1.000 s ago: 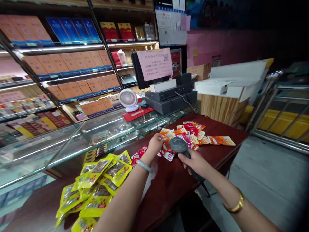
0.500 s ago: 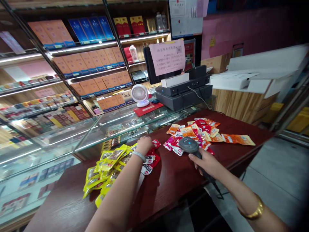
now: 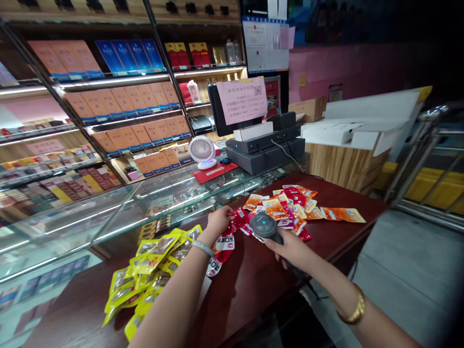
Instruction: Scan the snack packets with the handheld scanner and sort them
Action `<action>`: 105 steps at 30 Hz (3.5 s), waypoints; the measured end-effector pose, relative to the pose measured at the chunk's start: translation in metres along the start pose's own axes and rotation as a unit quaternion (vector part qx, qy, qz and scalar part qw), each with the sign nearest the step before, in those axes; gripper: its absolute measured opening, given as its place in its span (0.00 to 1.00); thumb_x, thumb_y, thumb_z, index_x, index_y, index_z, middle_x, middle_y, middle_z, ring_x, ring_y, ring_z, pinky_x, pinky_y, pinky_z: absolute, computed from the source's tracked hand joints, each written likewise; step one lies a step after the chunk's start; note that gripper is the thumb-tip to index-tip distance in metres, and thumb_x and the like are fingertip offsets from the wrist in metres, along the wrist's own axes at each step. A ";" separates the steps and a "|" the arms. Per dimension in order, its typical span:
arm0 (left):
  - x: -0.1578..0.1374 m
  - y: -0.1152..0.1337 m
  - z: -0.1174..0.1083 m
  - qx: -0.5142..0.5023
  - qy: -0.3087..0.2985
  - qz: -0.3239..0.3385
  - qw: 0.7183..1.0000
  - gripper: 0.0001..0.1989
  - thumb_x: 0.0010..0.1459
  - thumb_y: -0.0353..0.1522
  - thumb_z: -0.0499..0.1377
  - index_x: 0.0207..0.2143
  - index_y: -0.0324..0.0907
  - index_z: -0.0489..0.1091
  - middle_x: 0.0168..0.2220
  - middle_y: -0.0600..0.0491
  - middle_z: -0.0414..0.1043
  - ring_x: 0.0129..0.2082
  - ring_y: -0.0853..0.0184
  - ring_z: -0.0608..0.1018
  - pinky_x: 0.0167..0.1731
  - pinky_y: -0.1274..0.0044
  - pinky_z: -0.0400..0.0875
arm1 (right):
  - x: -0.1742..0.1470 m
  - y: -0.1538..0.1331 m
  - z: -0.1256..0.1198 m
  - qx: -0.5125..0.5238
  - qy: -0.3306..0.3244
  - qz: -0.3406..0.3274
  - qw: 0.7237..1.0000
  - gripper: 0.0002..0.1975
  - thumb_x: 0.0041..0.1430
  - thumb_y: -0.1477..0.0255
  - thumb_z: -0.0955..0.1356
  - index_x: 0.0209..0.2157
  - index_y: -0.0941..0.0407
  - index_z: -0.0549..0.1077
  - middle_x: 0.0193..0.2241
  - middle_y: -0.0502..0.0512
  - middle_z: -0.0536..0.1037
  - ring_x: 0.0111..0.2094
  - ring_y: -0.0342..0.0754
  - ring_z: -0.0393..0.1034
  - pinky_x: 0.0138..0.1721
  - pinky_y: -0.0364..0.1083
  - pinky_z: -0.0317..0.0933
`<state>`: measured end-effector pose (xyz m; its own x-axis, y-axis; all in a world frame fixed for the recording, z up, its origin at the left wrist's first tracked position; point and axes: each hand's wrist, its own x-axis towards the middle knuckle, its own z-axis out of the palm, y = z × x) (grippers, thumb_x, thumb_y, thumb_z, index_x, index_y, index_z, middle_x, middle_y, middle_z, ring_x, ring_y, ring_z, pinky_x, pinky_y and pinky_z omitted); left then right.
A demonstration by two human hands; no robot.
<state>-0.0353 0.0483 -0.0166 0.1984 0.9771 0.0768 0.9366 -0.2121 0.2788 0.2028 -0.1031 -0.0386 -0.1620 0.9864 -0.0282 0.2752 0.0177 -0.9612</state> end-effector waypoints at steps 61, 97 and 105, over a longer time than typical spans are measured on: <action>-0.069 0.002 -0.025 0.059 -0.214 0.127 0.967 0.15 0.44 0.36 0.68 0.37 0.50 0.75 0.37 0.56 0.77 0.39 0.64 0.77 0.40 0.78 0.65 | -0.033 0.016 -0.001 0.001 -0.017 0.037 0.999 0.20 0.57 0.55 0.67 0.42 0.56 0.65 0.15 0.41 0.69 0.11 0.40 0.63 0.12 0.37 0.55; 0.030 0.111 0.040 -0.550 -0.055 0.029 0.833 0.27 0.48 0.51 0.65 0.38 0.37 0.71 0.28 0.51 0.74 0.26 0.71 0.73 0.30 0.79 0.66 | -0.026 0.024 -0.023 0.029 -0.012 0.029 0.999 0.23 0.57 0.55 0.67 0.47 0.55 0.64 0.15 0.40 0.66 0.11 0.40 0.61 0.11 0.36 0.53; 0.002 0.007 -0.022 0.032 -0.068 0.027 0.997 0.21 0.45 0.45 0.67 0.39 0.43 0.78 0.41 0.44 0.78 0.44 0.53 0.76 0.46 0.67 0.67 | -0.032 0.026 -0.021 0.005 -0.019 0.044 0.999 0.21 0.57 0.55 0.67 0.44 0.56 0.65 0.16 0.42 0.69 0.11 0.39 0.63 0.13 0.37 0.54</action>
<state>-0.0349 0.0489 0.0066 0.2826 0.9583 -0.0421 0.9392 -0.2675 0.2152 0.2348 -0.1304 -0.0571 -0.1735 0.9771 -0.1229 0.2811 -0.0705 -0.9571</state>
